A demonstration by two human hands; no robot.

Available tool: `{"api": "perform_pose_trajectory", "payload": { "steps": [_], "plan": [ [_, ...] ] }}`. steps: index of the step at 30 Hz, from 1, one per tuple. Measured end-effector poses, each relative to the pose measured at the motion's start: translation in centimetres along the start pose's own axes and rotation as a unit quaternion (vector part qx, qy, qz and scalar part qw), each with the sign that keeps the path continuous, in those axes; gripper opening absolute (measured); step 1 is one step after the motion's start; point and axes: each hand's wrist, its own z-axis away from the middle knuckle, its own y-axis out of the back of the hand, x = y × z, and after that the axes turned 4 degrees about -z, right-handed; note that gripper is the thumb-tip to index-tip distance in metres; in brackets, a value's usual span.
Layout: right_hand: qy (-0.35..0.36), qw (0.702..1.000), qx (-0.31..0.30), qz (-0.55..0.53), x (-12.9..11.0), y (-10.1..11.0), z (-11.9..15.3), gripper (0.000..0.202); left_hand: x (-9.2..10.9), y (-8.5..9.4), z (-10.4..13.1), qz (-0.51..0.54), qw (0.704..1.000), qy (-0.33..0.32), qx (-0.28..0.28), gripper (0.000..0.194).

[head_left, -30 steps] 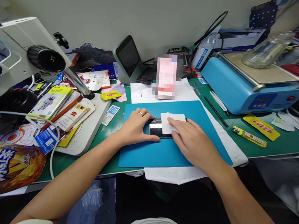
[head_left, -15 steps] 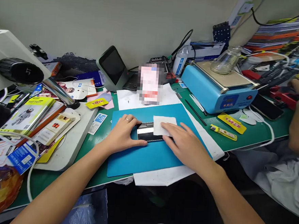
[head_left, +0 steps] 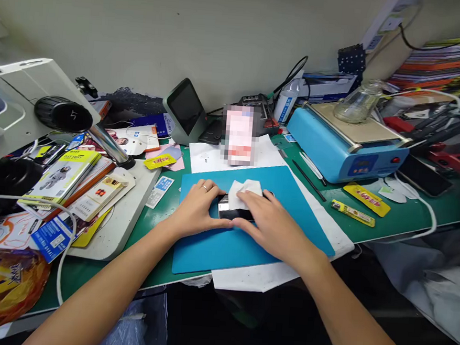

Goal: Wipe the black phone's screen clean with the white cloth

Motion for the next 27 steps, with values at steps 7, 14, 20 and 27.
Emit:
{"api": "perform_pose_trajectory", "payload": {
  "steps": [7,14,20,27],
  "plan": [
    [0.012,1.000,-0.020,-0.021,-1.5,-0.5,0.1,0.061,0.0,-0.3,0.1,-0.002,1.000,-0.006,0.006,0.058],
    [-0.070,0.996,-0.044,0.018,1.9,1.4,2.5,0.065,0.0,0.0,0.1,0.000,1.000,0.005,-0.005,0.071],
    [-0.076,0.995,-0.056,0.021,2.9,1.6,5.4,0.070,0.1,0.3,0.1,0.007,1.000,0.015,-0.010,0.069],
    [-0.067,0.996,-0.028,0.057,1.8,1.5,6.8,0.066,0.1,0.3,-0.1,0.009,1.000,0.019,-0.012,0.069]
  ]
}}
